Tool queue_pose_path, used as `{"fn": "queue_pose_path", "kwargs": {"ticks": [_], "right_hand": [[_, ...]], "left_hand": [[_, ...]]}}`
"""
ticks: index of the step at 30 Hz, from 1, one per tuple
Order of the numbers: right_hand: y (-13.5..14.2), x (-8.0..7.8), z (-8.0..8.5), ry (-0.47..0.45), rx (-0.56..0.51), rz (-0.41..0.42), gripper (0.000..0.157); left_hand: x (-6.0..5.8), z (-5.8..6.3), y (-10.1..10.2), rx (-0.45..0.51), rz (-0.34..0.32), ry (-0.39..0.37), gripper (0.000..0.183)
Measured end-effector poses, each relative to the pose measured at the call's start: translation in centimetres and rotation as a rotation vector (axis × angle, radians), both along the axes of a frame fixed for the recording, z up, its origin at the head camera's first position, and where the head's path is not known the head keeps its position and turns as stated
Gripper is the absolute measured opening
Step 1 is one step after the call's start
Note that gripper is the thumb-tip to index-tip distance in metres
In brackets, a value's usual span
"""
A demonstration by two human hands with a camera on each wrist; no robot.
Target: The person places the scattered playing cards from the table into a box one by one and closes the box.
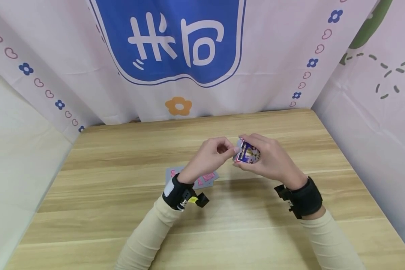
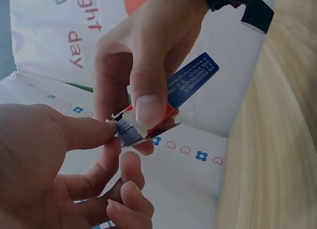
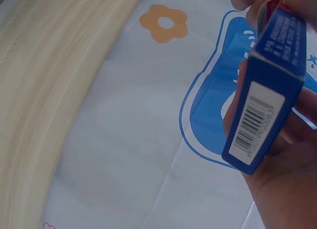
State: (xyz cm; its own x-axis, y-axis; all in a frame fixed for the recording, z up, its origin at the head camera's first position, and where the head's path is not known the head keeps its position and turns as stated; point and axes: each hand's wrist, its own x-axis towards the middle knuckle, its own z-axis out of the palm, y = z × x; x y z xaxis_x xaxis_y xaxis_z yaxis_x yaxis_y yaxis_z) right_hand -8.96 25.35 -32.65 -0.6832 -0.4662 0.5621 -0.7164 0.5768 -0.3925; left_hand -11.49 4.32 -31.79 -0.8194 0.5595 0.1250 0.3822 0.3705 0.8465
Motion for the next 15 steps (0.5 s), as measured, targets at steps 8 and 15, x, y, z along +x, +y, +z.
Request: {"fn": "queue_pose_path", "kwargs": {"ticks": [8,15], "right_hand": [[-0.2,0.0,-0.2,-0.002,-0.001,0.008,0.067],[-0.1,0.0,-0.4,-0.022,0.031,-0.025,0.069]], "left_hand": [[-1.1,-0.2,-1.0,-0.018,-0.032,-0.112,0.027],[-2.8,-1.5,-2.5,-0.231,0.082,0.094,0.017]]}}
